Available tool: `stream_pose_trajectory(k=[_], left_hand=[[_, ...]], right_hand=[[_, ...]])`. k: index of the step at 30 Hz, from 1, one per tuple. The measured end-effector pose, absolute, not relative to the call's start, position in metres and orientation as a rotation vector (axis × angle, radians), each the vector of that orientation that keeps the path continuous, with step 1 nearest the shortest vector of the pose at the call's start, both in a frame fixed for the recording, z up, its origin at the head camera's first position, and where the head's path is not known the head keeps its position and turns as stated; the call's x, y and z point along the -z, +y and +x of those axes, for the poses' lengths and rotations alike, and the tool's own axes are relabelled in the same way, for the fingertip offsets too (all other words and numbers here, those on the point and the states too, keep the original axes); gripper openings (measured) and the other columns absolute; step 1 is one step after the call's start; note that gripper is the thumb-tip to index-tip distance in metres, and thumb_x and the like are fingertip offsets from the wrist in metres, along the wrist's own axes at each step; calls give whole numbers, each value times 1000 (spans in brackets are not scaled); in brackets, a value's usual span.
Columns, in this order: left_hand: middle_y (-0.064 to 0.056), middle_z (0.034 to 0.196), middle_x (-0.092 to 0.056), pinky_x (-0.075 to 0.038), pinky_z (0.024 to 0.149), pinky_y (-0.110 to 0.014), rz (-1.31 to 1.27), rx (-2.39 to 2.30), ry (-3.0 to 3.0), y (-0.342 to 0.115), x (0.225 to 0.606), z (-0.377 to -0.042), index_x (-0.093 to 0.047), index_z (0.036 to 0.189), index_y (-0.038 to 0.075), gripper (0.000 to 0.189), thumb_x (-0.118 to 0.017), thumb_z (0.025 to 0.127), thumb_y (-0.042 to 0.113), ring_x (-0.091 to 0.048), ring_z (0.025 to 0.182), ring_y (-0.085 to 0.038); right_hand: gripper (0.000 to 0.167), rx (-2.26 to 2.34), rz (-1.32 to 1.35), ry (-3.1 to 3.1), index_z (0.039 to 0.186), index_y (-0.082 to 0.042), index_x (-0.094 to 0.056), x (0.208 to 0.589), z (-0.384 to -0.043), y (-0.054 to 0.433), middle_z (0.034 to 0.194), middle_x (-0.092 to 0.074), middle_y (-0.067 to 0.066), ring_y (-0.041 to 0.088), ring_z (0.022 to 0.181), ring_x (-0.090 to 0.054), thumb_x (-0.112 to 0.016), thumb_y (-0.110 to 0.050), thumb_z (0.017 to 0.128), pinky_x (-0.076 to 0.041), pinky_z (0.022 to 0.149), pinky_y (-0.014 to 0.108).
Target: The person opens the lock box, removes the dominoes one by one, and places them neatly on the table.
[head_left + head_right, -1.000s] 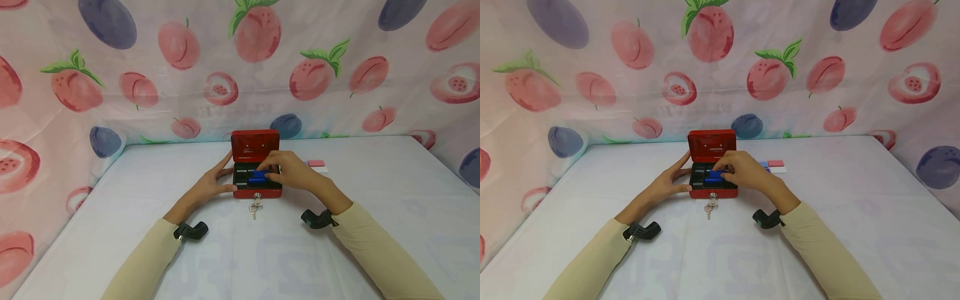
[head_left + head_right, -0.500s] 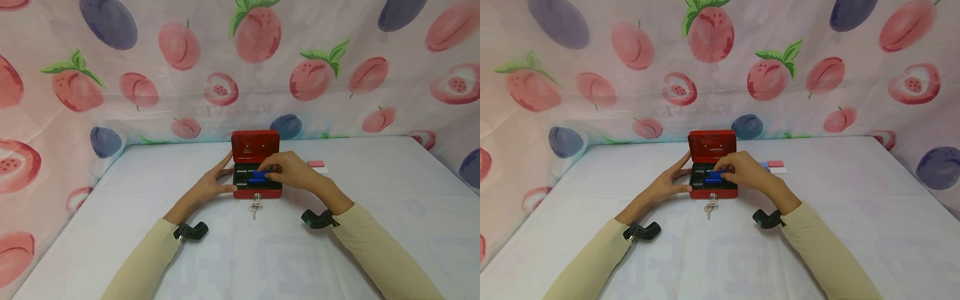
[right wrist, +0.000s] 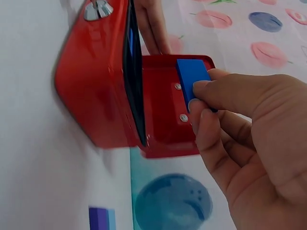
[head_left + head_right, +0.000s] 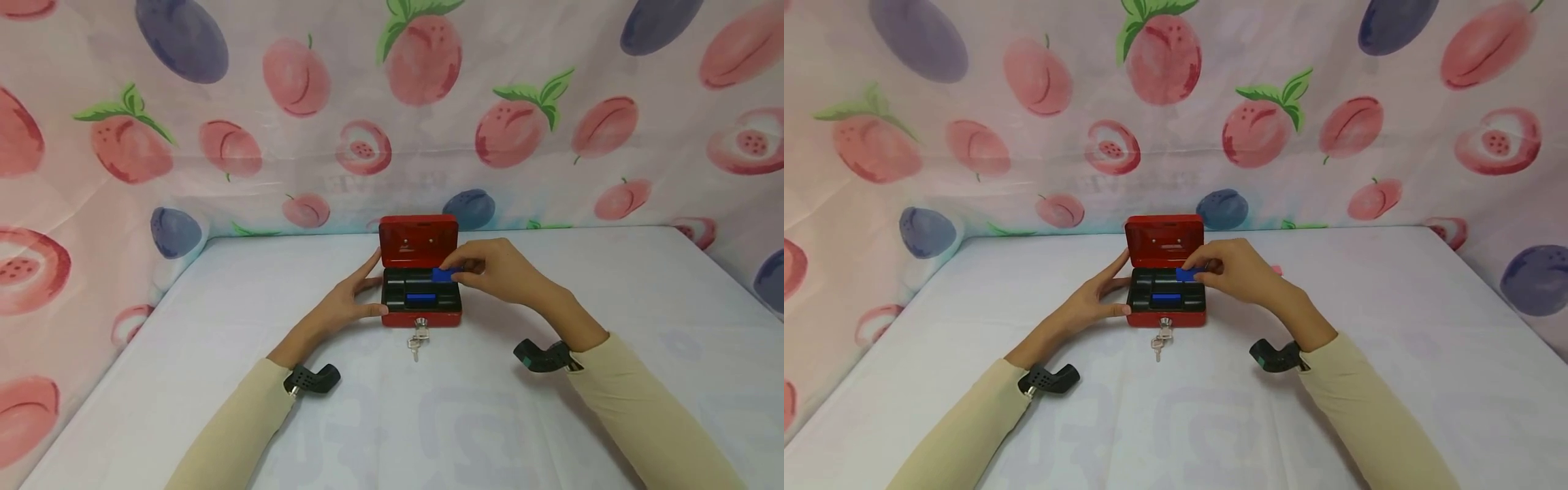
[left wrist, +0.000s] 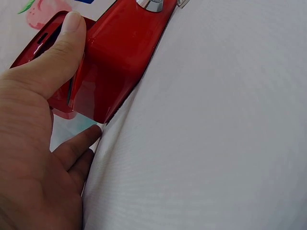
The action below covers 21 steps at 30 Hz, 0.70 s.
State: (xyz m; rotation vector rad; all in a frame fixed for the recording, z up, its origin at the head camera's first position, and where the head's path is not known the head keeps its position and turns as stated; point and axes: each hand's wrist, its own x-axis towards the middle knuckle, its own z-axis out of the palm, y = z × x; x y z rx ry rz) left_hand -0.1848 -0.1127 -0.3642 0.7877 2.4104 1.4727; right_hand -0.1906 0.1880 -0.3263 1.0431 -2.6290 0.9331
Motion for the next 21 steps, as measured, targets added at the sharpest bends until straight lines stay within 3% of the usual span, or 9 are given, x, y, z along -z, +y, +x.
stream_pose_trajectory(k=[7,14,21], left_hand=[[-20,148,-35,-20,109,-56,785,-1472,2412,-114,365,-184,-11,155,25,96,-75,84,14,-37,134,-35],[-9,146,-41,-21,109,-56,783,-1462,2458,-120,395,-205,-11,150,47,98,-78,82,25,-41,132,-23],[-10,144,-44,-21,110,-54,778,-1465,2448,-118,392,-204,-12,150,46,97,-78,82,25,-41,133,-23]], right_hand=[[23,-965,958,-2699,103,-16,-73,325,-185,208,88,-67,-7,9,70,-61,-73,-5,84,-52,63,28],[22,-956,887,-2773,104,-17,-73,329,-184,223,91,-69,-5,9,73,-63,-73,-6,84,-53,70,31],[21,-937,809,-2829,106,-16,-73,331,-179,239,100,-69,1,14,83,-65,-72,-11,86,-55,76,34]])
